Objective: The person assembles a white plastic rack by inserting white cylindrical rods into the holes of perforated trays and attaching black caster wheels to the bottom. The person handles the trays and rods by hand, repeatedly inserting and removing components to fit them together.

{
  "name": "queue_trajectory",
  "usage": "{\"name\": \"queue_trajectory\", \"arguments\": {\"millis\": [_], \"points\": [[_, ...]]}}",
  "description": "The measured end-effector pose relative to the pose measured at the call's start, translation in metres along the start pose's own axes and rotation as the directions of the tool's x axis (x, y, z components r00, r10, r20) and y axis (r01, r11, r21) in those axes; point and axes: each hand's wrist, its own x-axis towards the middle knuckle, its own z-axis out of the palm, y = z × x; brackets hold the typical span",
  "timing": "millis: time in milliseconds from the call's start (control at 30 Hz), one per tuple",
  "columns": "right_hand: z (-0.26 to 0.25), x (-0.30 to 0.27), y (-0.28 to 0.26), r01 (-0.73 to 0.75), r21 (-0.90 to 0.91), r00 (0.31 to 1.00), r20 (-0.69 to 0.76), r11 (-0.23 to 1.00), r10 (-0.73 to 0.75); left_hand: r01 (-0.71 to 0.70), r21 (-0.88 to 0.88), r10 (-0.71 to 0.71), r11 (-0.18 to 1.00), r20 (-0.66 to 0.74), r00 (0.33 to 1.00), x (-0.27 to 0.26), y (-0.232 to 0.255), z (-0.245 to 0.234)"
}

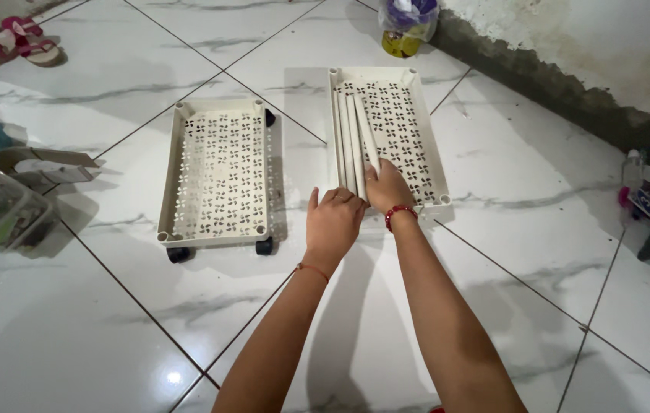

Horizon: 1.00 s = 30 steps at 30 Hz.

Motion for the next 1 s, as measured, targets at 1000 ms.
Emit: {"name": "queue_trajectory", "arguments": {"millis": [1000], "points": [[0.015, -0.021, -0.006, 0.405, 0.115, 0.88, -0.318, 0.907, -0.352, -0.033, -0.304, -0.001, 0.952, -0.113, 0.994, -0.017, -0.032, -0.018]]}}
